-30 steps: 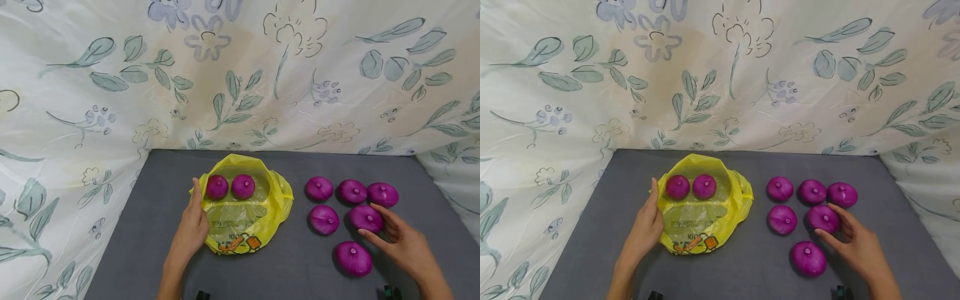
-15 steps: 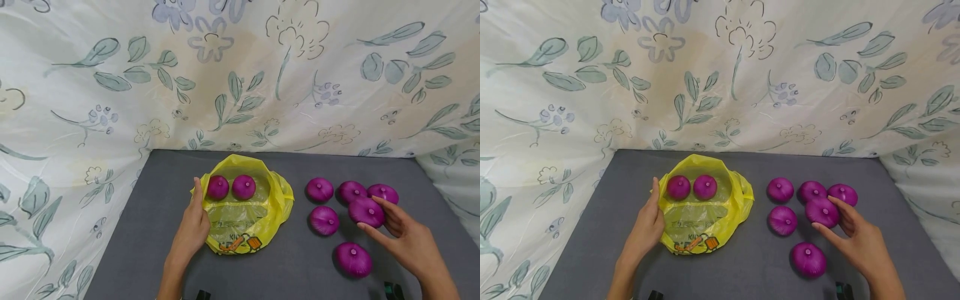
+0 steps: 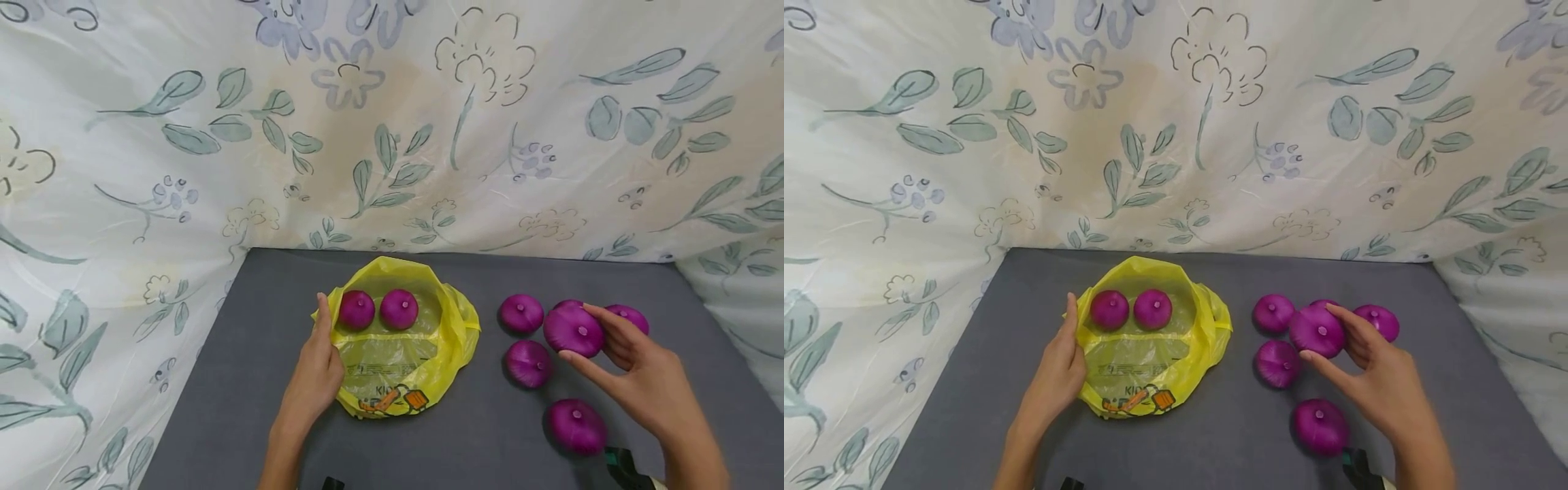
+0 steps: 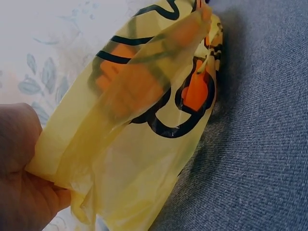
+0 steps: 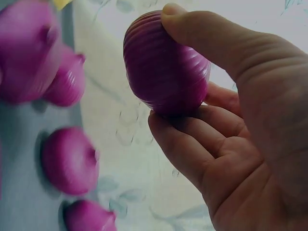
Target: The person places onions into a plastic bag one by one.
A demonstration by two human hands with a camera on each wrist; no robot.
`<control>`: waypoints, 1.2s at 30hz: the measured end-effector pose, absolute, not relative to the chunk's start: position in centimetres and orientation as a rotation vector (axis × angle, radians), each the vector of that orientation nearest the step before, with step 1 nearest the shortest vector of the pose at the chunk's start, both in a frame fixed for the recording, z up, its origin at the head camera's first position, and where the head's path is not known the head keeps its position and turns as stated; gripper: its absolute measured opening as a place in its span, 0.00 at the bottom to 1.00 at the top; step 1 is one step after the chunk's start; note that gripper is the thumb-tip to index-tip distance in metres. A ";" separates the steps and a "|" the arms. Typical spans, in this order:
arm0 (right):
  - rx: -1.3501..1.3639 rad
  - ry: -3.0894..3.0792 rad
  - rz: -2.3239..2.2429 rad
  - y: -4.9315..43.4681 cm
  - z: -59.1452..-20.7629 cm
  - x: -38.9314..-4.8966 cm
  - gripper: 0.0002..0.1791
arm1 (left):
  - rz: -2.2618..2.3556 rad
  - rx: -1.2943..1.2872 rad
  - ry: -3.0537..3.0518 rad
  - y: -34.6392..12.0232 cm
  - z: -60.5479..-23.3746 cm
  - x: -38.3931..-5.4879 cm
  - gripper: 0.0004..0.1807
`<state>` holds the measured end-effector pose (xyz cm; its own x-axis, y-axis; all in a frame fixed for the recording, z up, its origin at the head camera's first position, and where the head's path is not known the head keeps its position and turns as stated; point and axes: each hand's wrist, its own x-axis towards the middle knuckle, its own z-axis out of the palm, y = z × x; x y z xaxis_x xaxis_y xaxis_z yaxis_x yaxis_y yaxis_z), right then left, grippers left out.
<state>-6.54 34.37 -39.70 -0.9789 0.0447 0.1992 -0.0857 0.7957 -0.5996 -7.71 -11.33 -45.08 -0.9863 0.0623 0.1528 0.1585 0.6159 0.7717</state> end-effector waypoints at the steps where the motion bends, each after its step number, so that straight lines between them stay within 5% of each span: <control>1: 0.047 -2.772 0.951 34.0 -39.5 -6.7 0.47 | -1.318 -0.185 -2.725 -11.3 -45.1 -7.7 0.49; 36: 0.543 -2.666 1.273 23.7 -37.7 -11.2 0.43 | -1.331 -0.215 -2.722 -11.2 -45.0 -7.7 0.49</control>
<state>-11.17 23.65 -37.73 -0.9255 -0.2612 0.2744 -0.3776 0.5777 -0.7237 -7.68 -11.22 -45.04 -0.9846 0.0806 0.1551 0.1719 0.6069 0.7759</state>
